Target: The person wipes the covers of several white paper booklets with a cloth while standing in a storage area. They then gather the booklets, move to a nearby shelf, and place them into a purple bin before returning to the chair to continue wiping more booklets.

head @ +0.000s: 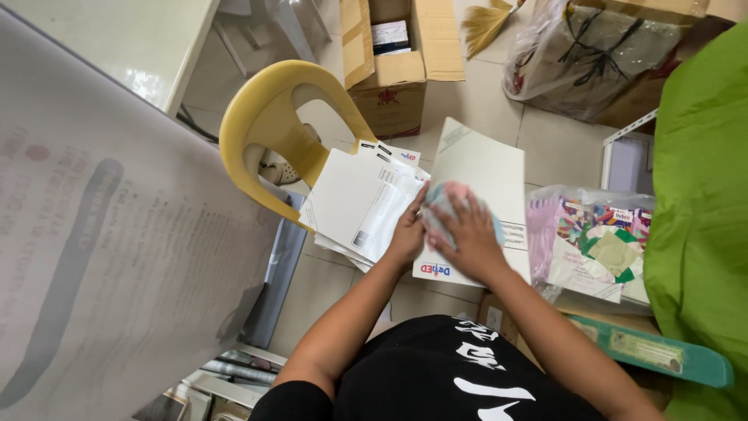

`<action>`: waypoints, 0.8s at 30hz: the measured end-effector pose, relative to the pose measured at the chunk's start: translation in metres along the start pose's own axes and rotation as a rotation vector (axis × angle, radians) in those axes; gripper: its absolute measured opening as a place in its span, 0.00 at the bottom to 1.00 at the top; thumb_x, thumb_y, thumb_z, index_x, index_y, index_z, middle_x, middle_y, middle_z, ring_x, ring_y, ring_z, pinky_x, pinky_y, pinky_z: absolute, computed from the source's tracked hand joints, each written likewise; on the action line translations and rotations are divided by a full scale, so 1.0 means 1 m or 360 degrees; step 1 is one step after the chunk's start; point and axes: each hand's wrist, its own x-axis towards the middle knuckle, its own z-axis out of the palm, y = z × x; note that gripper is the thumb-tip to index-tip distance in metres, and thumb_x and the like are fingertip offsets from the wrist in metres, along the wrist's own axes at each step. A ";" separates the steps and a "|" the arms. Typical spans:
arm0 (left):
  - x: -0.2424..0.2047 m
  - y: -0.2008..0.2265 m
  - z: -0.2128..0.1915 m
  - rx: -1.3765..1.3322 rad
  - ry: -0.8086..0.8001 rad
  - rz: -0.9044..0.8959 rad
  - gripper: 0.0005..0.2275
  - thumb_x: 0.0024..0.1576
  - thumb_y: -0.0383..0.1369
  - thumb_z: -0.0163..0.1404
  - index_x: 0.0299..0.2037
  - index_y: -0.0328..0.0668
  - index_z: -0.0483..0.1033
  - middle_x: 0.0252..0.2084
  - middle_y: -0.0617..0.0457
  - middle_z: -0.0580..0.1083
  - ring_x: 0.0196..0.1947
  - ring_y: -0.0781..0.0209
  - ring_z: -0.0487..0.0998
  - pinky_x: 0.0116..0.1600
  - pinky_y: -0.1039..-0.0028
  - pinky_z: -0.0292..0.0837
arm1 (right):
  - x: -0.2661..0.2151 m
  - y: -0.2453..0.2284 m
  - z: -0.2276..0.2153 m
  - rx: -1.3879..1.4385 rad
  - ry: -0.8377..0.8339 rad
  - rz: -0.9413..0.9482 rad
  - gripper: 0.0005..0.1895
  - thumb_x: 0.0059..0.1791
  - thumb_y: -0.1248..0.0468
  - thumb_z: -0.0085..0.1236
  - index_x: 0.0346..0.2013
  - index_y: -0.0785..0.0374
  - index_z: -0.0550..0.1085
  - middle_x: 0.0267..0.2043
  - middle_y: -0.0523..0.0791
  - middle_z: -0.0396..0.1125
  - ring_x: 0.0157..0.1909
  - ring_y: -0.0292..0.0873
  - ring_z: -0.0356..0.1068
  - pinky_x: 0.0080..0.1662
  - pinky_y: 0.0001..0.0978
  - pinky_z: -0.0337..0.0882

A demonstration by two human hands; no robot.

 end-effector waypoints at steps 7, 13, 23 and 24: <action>-0.026 0.010 -0.013 0.0211 0.0085 0.0069 0.25 0.66 0.23 0.40 0.75 0.49 0.58 0.75 0.51 0.61 0.73 0.60 0.59 0.73 0.72 0.53 | -0.003 0.042 -0.004 -0.0049 -0.0017 0.0211 0.39 0.51 0.35 0.44 0.74 0.40 0.52 0.82 0.48 0.30 0.80 0.59 0.27 0.70 0.66 0.36; -0.019 0.028 0.012 0.0298 -0.0102 0.0055 0.25 0.67 0.23 0.40 0.75 0.52 0.57 0.78 0.51 0.56 0.77 0.60 0.53 0.75 0.72 0.47 | 0.035 0.054 -0.027 -0.0106 0.0042 0.0287 0.45 0.49 0.36 0.46 0.78 0.40 0.48 0.81 0.49 0.27 0.80 0.59 0.24 0.69 0.68 0.35; -0.014 0.015 -0.011 -0.0079 0.0206 0.0031 0.26 0.66 0.22 0.38 0.75 0.54 0.56 0.77 0.52 0.57 0.72 0.59 0.60 0.71 0.72 0.58 | -0.009 0.027 -0.007 -0.0103 -0.0306 -0.0096 0.36 0.51 0.35 0.46 0.73 0.30 0.53 0.83 0.41 0.30 0.83 0.54 0.26 0.73 0.64 0.35; -0.014 0.016 -0.011 0.0042 0.0161 0.0087 0.26 0.66 0.22 0.38 0.75 0.53 0.56 0.77 0.51 0.57 0.73 0.59 0.59 0.72 0.72 0.55 | -0.003 0.039 -0.011 -0.0049 -0.0304 0.0080 0.39 0.50 0.36 0.46 0.75 0.32 0.51 0.83 0.41 0.28 0.82 0.55 0.24 0.71 0.67 0.35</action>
